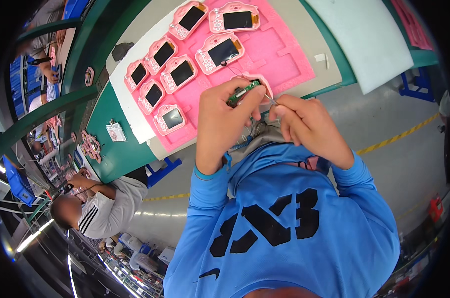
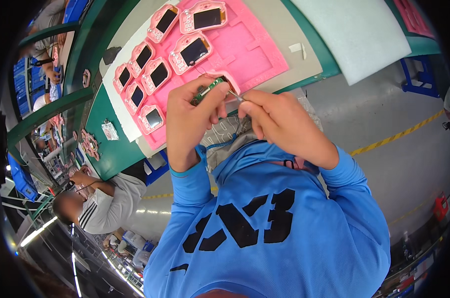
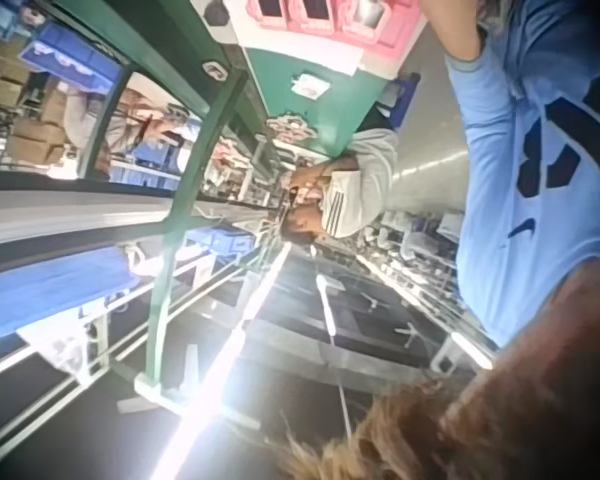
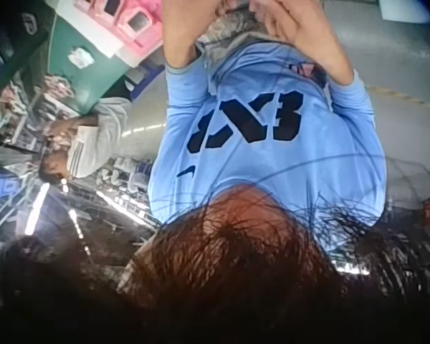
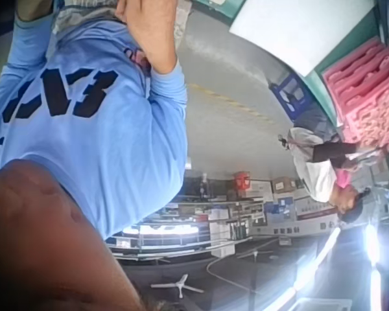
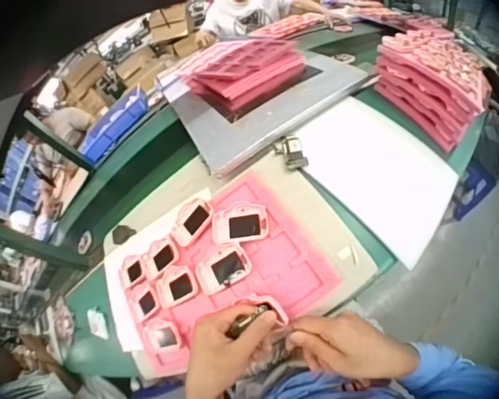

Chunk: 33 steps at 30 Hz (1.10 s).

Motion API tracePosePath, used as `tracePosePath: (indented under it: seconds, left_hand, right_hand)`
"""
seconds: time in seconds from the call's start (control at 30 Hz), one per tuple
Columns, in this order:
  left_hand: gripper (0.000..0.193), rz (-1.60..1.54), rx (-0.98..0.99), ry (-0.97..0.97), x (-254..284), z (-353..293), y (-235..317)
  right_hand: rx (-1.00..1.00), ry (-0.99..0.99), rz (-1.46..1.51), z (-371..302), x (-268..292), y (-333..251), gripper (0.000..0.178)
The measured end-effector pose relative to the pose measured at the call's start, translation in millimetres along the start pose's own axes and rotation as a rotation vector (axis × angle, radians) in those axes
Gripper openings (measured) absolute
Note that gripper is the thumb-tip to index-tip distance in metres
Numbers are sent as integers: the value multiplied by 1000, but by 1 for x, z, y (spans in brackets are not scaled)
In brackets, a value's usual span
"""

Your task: Assemble electronic components by connecting circuit boards and housing units at a manufacturing station.

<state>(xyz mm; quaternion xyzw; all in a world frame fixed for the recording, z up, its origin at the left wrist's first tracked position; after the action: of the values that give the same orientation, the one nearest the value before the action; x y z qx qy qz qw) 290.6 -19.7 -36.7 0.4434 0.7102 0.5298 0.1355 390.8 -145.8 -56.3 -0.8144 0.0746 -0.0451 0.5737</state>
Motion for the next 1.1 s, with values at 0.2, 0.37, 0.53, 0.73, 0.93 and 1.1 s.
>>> tracePosePath:
  seconds: [0.2,0.37,0.53,0.73,0.93,1.1]
  left_hand:
    - [48,-170,126,-78,5,9,11]
    - [62,-102,80,-179,2,11,24]
    - [62,-156,50,-130,19,-2,25]
    - [51,4,-130,115,53,-33,-1]
    - [62,471,-598,360,50,-30,14]
    - [71,454,-680,355,46,-24,9]
  right_hand:
    - [247,253,-187,-34,70,-13,21]
    - [402,159,-387,-12,32,-59,35]
    - [440,102,-468,28,17,-61,39]
    - [496,85,-662,42,7,-78,42]
    - [556,124,-956,38,-16,-91,44]
    - [496,95,-989,42,-17,-88,45]
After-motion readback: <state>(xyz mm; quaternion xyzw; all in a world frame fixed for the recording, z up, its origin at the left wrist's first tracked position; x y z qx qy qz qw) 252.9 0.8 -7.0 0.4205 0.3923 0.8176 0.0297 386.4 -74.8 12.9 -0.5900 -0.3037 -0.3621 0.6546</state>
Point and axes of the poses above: each hand's wrist, its own z-axis towards the middle knuckle, its own x-axis out of the back of the hand, y = z × x, the point moved 10 cm from there along z, towards the middle knuckle, and after that the axes turned 1 degree about -y, right-handed, at the moved point
